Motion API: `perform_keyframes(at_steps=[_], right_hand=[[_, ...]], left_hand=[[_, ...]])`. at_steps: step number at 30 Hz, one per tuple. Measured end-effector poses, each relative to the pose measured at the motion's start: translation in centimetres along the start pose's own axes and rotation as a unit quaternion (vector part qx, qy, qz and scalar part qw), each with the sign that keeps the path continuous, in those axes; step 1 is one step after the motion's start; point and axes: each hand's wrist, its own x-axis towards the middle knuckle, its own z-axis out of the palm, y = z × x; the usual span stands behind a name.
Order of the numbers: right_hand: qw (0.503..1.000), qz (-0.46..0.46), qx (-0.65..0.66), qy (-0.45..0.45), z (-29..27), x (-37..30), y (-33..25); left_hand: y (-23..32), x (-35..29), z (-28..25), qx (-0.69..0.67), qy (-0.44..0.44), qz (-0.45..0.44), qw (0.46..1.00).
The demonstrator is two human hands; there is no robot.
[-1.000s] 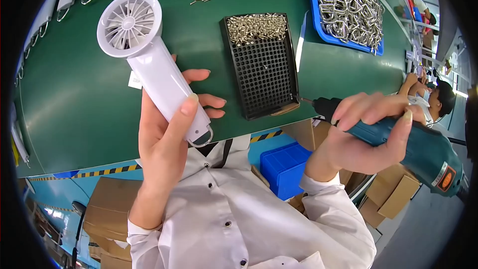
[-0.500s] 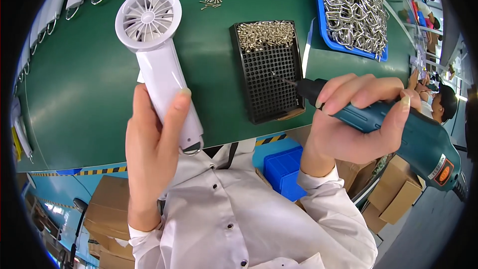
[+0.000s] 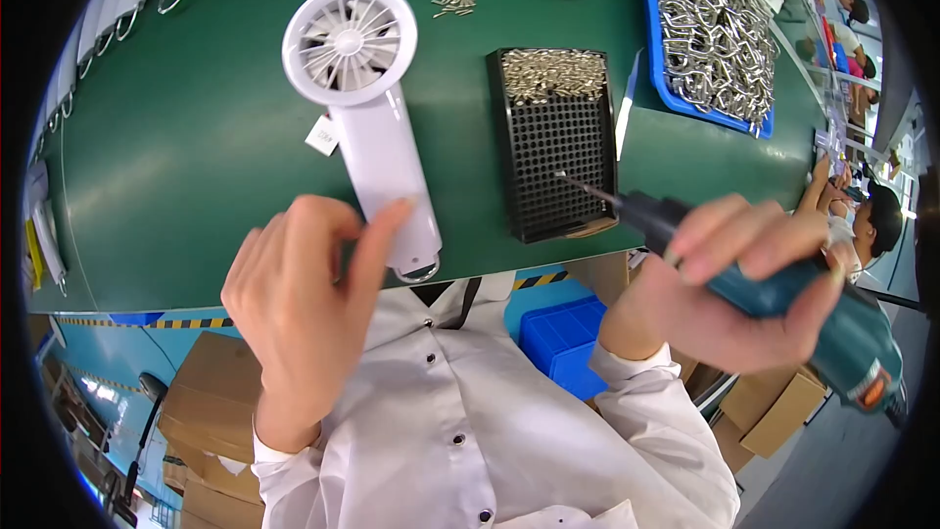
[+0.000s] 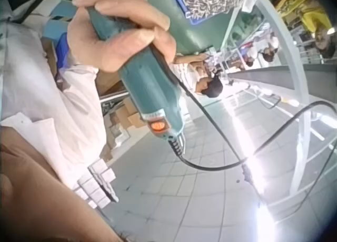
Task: The person assembles handheld fans by securing their plastic casings with screws using an electric screwdriver.
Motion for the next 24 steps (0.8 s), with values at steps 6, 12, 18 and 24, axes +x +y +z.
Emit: perform_keyframes(at_steps=[6, 12, 18, 24], right_hand=[[0.998, -0.005, 0.059, -0.022, 3.1, -0.8, -1.8], [0.997, -0.017, 0.072, -0.003, 4.6, -1.5, -2.2], [0.994, -0.007, 0.110, 0.024, 5.5, -1.3, -2.5], [0.990, 0.019, 0.102, 0.095, 6.2, -0.9, -3.5]], left_hand=[[1.2, 0.2, 2.4, -0.077, 0.043, 0.267, 0.960], [0.1, -0.8, 2.5, -0.123, 0.046, 0.313, 0.941], [-0.8, -1.4, 1.7, -0.243, 0.007, 0.247, 0.938], [-1.4, -3.6, 1.0, -0.616, -0.127, 0.049, 0.776]])
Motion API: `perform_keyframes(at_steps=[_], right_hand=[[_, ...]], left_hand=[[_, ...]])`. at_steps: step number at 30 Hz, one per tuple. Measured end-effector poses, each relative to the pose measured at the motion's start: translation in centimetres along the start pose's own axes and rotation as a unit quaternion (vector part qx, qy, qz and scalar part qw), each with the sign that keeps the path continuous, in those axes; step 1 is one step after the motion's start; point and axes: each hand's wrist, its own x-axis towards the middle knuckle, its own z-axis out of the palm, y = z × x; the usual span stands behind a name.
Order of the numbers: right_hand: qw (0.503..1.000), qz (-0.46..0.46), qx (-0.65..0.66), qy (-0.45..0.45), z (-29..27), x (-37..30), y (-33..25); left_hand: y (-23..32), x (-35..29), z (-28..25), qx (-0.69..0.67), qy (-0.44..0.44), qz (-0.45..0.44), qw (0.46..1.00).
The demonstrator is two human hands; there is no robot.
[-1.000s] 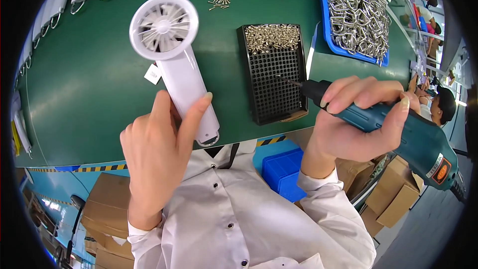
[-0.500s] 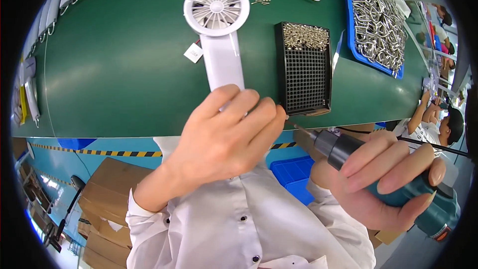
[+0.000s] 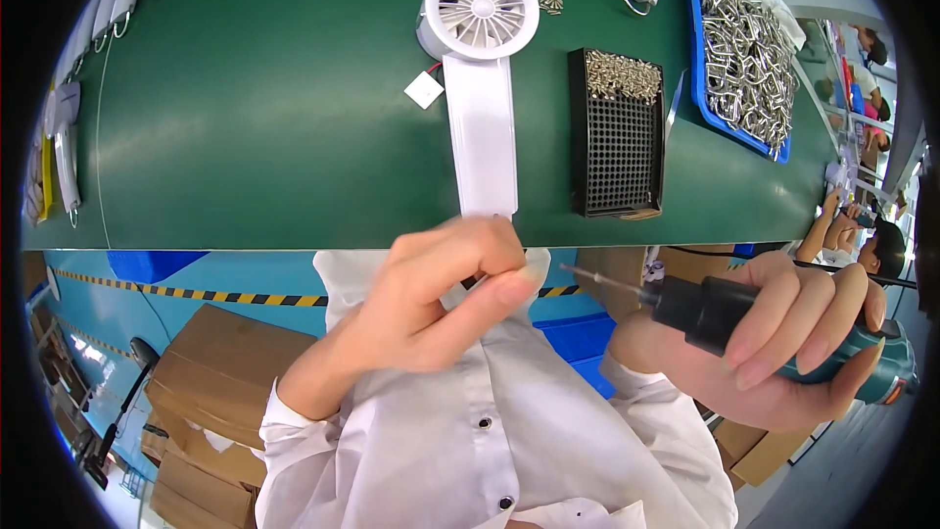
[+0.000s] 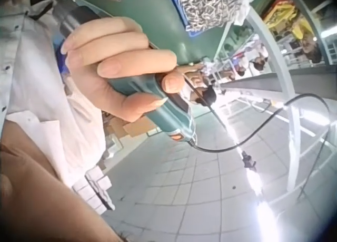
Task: The person assembles handheld fans by securing their plastic casings with screws using an electric screwdriver.
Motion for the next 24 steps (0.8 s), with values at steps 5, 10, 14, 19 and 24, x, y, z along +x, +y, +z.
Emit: perform_keyframes(at_steps=[5, 10, 14, 19, 24], right_hand=[[0.999, 0.022, 0.034, 0.004, 0.8, -0.3, 0.0], [0.998, 0.034, 0.048, -0.015, 1.4, -0.4, 0.6], [0.998, 0.025, 0.046, -0.021, 1.4, -0.4, 0.7], [0.998, 0.037, 0.039, -0.026, 1.5, -0.4, 0.8], [0.998, 0.042, 0.043, -0.025, 1.3, -0.3, 0.7]], left_hand=[[-0.9, -1.3, 0.4, -0.243, -0.060, -0.083, 0.965], [-0.2, -1.4, 1.0, -0.294, -0.045, -0.123, 0.947], [-0.5, -1.4, 1.0, -0.320, -0.027, -0.123, 0.939], [-0.5, -1.2, 1.1, -0.321, -0.023, -0.127, 0.938], [-0.8, -0.9, 0.5, -0.256, -0.077, -0.125, 0.956]])
